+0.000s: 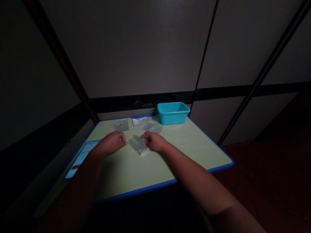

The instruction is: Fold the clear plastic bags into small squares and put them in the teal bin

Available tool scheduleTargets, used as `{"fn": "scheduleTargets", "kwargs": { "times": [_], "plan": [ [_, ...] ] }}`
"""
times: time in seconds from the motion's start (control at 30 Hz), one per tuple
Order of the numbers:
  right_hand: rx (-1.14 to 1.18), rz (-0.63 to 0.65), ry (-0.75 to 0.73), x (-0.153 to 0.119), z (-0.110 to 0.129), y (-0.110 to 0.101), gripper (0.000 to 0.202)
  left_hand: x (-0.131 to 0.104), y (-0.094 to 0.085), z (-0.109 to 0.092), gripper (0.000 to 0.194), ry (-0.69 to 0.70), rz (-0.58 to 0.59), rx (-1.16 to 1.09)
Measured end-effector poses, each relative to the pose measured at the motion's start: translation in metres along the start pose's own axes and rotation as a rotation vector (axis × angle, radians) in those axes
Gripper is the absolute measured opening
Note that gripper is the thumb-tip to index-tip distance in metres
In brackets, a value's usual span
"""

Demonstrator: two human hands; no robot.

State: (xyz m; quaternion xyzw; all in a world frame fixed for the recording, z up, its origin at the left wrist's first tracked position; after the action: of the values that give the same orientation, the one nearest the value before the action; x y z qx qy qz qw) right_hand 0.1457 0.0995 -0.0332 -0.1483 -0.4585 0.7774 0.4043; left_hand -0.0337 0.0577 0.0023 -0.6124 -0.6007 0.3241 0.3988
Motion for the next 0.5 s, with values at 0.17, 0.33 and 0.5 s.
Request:
{"fn": "scheduleTargets", "kwargs": {
  "times": [0.17, 0.33, 0.5],
  "plan": [
    [0.002, -0.003, -0.006, 0.001, -0.002, 0.001, 0.03, -0.007, 0.005, 0.001, 0.033, 0.042, 0.409, -0.091],
    [-0.001, -0.005, -0.021, 0.003, -0.007, 0.004, 0.028, -0.009, 0.01, 0.003, 0.038, 0.085, 0.521, -0.138],
    [0.033, -0.008, -0.025, 0.002, -0.005, 0.003, 0.028, -0.01, 0.015, 0.003, 0.04, 0.156, 0.574, -0.189]
  ]
}}
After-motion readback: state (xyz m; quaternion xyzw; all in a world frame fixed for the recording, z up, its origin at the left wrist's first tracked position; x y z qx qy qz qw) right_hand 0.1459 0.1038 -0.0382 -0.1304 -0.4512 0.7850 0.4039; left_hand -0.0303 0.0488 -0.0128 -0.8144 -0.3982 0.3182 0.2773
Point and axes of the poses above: each hand's wrist, its own x-axis towards the middle knuckle, its own y-axis out of the palm, z = x × y, the point moved 5 cm from there along x, towards the middle knuckle, and after that the axes turned 14 degrees about -x, right-handed, at the moved point
